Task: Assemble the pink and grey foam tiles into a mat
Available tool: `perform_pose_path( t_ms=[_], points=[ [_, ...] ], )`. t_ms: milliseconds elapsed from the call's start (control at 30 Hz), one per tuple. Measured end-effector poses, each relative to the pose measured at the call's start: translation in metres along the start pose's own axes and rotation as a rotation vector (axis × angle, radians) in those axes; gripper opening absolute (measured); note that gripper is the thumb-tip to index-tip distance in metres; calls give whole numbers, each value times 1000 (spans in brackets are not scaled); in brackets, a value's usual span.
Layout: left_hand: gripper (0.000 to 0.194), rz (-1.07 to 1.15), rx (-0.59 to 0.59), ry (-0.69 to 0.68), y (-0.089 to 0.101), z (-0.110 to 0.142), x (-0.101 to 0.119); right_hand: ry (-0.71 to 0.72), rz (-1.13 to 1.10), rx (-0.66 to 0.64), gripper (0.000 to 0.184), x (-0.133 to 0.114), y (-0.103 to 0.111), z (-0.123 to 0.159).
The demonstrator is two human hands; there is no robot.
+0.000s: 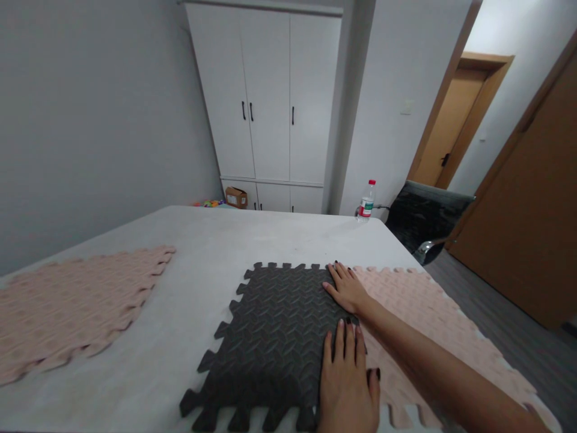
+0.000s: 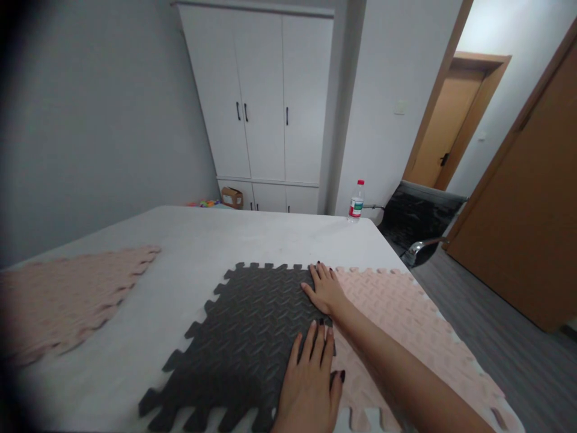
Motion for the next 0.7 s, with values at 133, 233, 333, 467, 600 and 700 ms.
perform_pose_path(
  t_ms=[133, 233, 333, 467, 600, 700],
  points=[
    [63, 12, -65, -71, -6, 10, 4, -12, 4, -4, 76, -2, 0, 1],
    [63, 9, -60, -104, -7, 17, 7, -64, 22, 17, 79, -3, -2, 3],
    [63, 0, -48, -69, -5, 22, 10, -140, 29, 38, 85, -5, -5, 6],
    [63, 6, -14, -65, -2, 27, 16, -157, 23, 14, 88, -6, -7, 9],
    [66, 41, 8, -70, 2, 34, 18, -165, 24, 12, 86, -7, -5, 12],
    [61, 76, -26, -185, 20, 50, 13, -167, 23, 23, 84, -8, -3, 16]
  ],
)
Point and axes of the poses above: each hand's wrist, its own z-axis away from the middle knuckle, its own y-axis out of the back of the hand, x = y × z, the point moved 2 cm from there along -z, towards the middle knuckle, and after that the axes turned 10 degrees about -x, right-handed, at the moved point
